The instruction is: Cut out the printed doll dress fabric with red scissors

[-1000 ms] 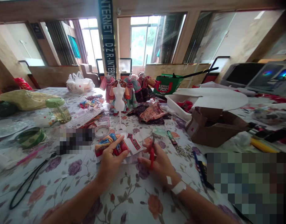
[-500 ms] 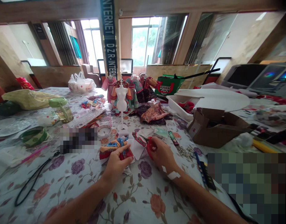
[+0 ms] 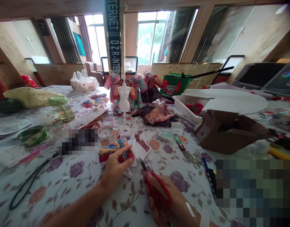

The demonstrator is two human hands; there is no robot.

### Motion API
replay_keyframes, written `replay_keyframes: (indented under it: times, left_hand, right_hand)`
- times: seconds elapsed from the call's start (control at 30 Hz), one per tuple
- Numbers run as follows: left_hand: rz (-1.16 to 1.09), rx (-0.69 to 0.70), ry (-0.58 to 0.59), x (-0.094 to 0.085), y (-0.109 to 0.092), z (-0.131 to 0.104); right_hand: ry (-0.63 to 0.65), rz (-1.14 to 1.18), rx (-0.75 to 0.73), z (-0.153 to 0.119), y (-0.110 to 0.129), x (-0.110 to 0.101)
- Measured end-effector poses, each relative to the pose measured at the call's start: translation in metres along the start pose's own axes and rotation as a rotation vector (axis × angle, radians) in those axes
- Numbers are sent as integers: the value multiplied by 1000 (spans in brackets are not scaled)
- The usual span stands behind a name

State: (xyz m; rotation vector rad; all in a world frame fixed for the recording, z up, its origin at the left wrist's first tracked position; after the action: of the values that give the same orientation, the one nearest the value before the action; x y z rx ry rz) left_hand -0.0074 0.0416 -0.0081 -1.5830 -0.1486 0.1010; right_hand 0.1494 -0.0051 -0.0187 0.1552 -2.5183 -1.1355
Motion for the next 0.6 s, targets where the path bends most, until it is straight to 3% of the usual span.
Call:
replay_keyframes:
  times: [0.2,0.6]
  left_hand:
    - [-30,-15,-20,1,0,-3]
    - [-116,-77,4,6,2,-8]
  right_hand:
    - [-18,-12,67,-2,-2,2]
    - [-15,-17,13,1,-3,5]
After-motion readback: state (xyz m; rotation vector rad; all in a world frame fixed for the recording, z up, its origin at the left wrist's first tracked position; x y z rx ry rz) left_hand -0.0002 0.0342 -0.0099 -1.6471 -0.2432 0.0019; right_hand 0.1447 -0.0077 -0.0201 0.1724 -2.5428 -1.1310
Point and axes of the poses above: each hand's wrist, its own z-axis towards the middle knuckle, its own x-axis out of the palm, y = z × x, the point moved 4 cm from there along z, towards the middle knuckle, and after that the axes turned 2 degrees about -y, right-handed, at the moved point
